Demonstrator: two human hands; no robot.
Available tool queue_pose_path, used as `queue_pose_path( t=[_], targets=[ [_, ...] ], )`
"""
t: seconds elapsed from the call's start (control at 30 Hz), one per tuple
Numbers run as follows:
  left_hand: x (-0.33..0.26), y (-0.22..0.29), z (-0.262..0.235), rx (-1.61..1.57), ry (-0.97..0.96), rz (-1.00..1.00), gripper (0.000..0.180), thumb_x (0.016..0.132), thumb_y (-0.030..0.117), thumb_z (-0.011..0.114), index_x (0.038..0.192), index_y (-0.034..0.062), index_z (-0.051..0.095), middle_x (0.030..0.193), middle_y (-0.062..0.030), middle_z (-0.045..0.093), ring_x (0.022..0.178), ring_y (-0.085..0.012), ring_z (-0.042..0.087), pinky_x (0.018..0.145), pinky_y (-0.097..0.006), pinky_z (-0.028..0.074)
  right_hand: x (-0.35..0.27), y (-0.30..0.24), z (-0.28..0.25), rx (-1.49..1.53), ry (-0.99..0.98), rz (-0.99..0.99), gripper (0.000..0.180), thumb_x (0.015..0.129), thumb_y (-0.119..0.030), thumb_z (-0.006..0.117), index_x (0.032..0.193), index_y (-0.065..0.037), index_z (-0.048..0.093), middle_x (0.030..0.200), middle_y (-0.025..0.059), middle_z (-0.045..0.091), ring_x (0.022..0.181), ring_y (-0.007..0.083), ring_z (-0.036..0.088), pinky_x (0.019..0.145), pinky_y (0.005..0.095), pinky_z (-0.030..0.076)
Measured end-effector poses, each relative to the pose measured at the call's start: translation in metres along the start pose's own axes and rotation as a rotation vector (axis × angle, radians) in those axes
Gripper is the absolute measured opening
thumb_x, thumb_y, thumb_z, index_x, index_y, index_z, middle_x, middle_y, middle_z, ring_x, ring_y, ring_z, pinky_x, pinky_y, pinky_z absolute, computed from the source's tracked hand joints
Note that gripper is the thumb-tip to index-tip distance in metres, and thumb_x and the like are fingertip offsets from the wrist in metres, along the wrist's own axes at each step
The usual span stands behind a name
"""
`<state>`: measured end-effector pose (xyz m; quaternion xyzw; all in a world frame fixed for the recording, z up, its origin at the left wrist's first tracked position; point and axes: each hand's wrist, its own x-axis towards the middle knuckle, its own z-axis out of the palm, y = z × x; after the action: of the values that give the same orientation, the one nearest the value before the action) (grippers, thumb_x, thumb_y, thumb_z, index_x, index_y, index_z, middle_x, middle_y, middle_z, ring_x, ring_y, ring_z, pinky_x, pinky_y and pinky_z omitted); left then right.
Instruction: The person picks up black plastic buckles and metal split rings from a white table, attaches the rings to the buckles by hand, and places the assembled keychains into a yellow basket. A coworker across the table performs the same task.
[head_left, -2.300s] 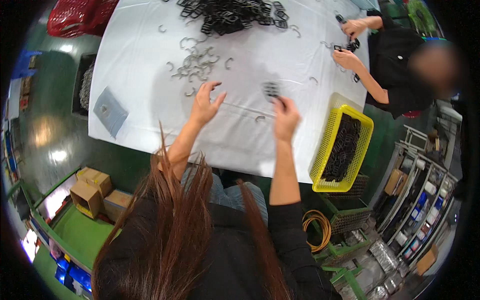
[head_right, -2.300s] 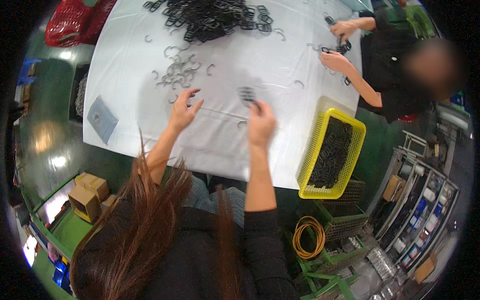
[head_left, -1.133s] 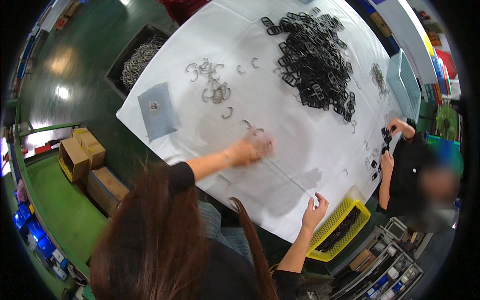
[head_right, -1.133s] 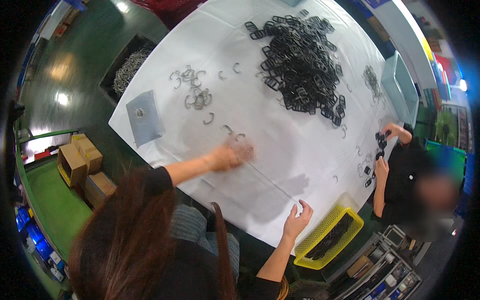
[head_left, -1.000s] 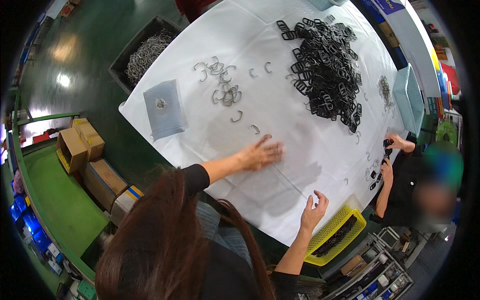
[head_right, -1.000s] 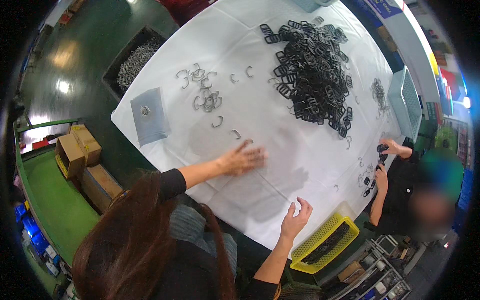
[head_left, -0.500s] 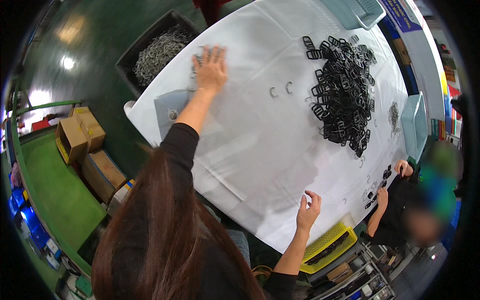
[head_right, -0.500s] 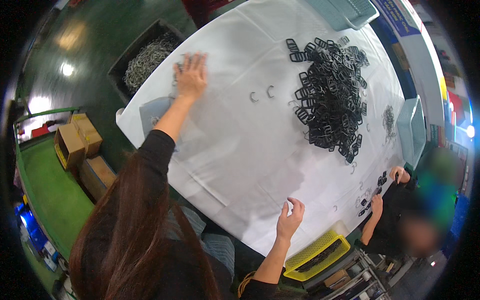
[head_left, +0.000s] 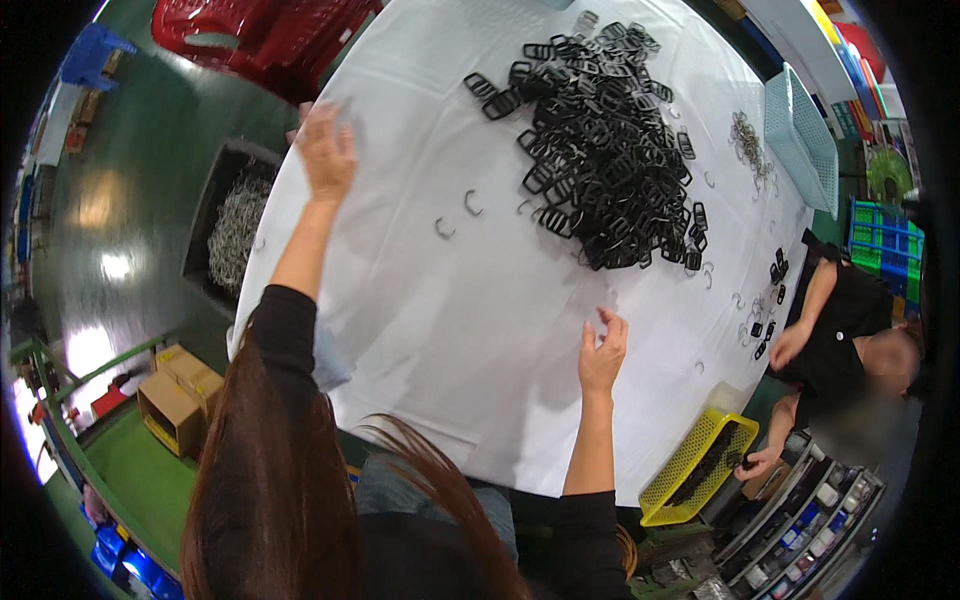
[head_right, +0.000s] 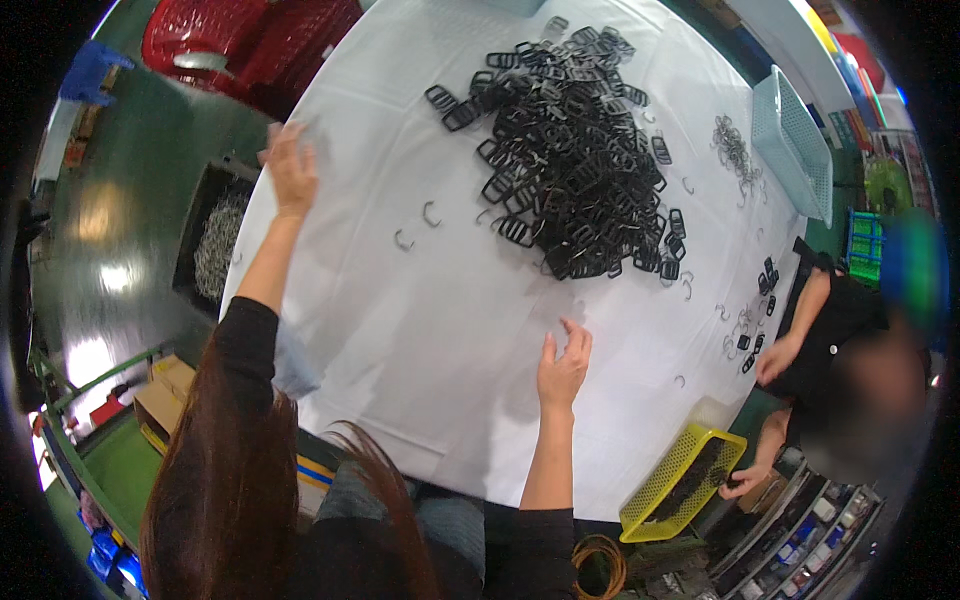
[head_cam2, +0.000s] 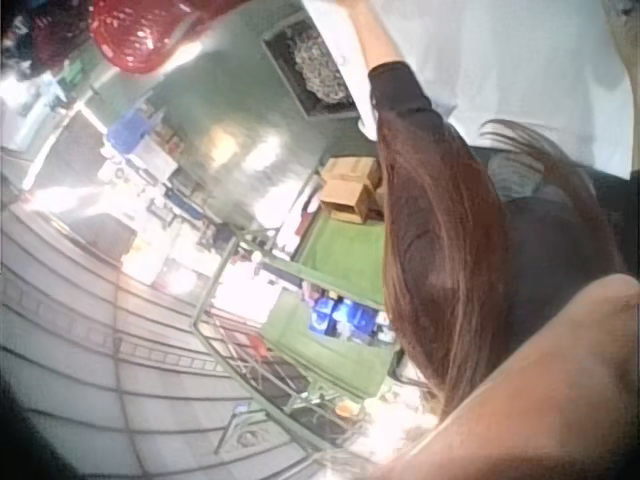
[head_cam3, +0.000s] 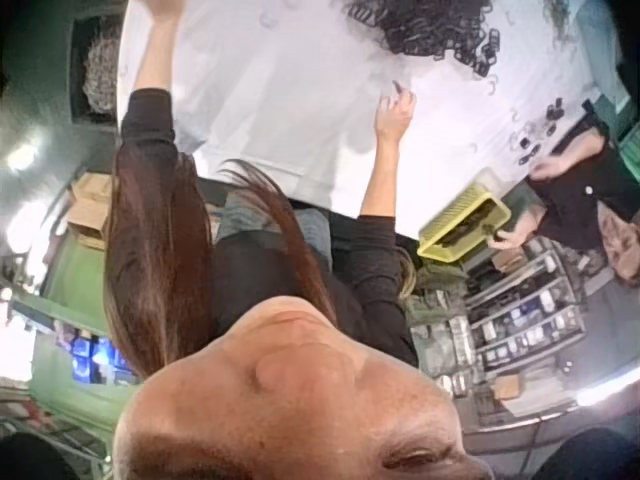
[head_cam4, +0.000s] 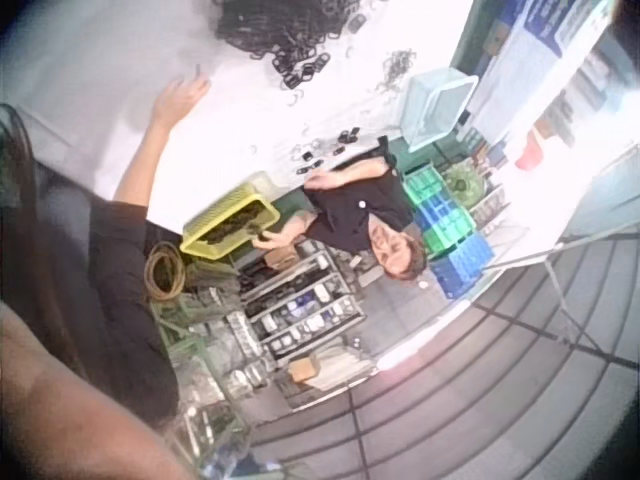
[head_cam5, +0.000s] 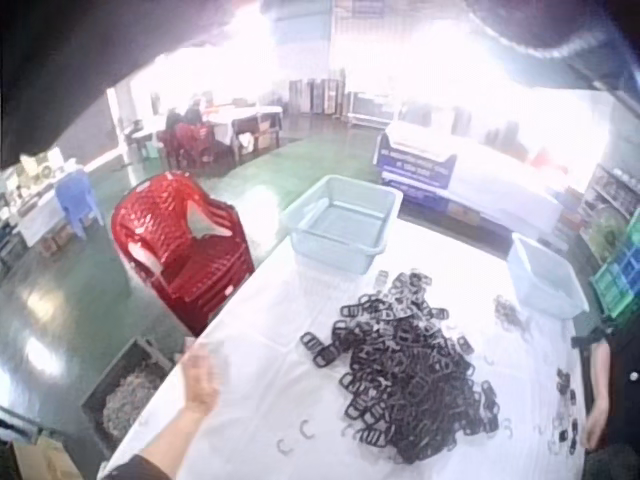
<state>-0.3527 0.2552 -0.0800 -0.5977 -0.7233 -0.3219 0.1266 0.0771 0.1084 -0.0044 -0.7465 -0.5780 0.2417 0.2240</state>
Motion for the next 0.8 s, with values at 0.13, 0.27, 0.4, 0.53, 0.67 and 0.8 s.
queue_pose_path(
  t=[0.13,0.27,0.4,0.53,0.67,0.8],
  targets=[
    [0.045,0.092,0.081,-0.200,-0.281,-0.116,0.043,0.088,0.037,0.038,0.126,0.0161,0.038,0.132,-0.0074,0.036,0.127,-0.0245,0.025,0.102,-0.052,0.012,0.050,0.007,0.023,0.013,0.369,0.050,0.036,0.081,-0.016,0.054,0.111,0.000,0.046,0.109,0.0144,0.048,0.107,0.0297,0.041,0.090,0.0383,0.033],
    [0.076,0.163,0.118,-0.346,-0.451,-0.028,0.050,0.087,0.043,0.037,0.128,0.0142,0.035,0.130,-0.0110,0.038,0.126,-0.0258,0.027,0.104,-0.048,0.011,0.087,0.017,0.041,0.028,0.487,0.057,0.044,0.083,-0.024,0.053,0.118,-0.001,0.041,0.118,0.0183,0.043,0.113,0.0339,0.035,0.095,0.0424,0.028],
    [0.055,0.222,0.123,-0.504,-0.363,0.149,0.044,0.085,0.036,0.045,0.121,0.0105,0.043,0.121,-0.0137,0.046,0.116,-0.0291,0.037,0.099,-0.042,0.023,0.106,0.019,0.057,0.037,0.532,-0.016,0.050,0.085,-0.031,0.050,0.122,0.000,0.038,0.124,0.0228,0.038,0.118,0.0388,0.029,0.099,0.0470,0.022],
    [-0.001,0.266,0.094,-0.783,-0.286,0.133,0.034,0.080,0.019,0.054,0.111,0.0061,0.050,0.108,-0.0162,0.052,0.104,-0.0329,0.046,0.090,-0.039,0.036,0.112,0.014,0.066,0.061,0.555,-0.072,0.052,0.085,-0.035,0.048,0.121,0.000,0.038,0.123,0.0243,0.037,0.117,0.0407,0.029,0.099,0.0490,0.021],
    [-0.062,0.302,0.052,-0.866,-0.367,0.040,0.037,0.078,0.015,0.054,0.114,0.0064,0.049,0.115,-0.0181,0.047,0.107,-0.0349,0.043,0.092,-0.038,0.035,0.104,0.006,0.064,0.238,0.504,-0.088,0.050,0.084,-0.035,0.049,0.120,-0.001,0.040,0.120,0.0223,0.041,0.114,0.0375,0.035,0.096,0.0449,0.027],
    [-0.106,0.325,0.016,-1.035,-0.410,-0.192,0.040,0.079,0.013,0.050,0.118,0.0065,0.045,0.117,-0.0177,0.045,0.109,-0.0337,0.043,0.093,-0.037,0.034,0.078,0.002,0.055,0.637,0.396,0.004,0.045,0.086,-0.030,0.049,0.119,-0.001,0.042,0.118,0.0140,0.046,0.108,0.0244,0.044,0.092,0.0336,0.034]
  ],
)
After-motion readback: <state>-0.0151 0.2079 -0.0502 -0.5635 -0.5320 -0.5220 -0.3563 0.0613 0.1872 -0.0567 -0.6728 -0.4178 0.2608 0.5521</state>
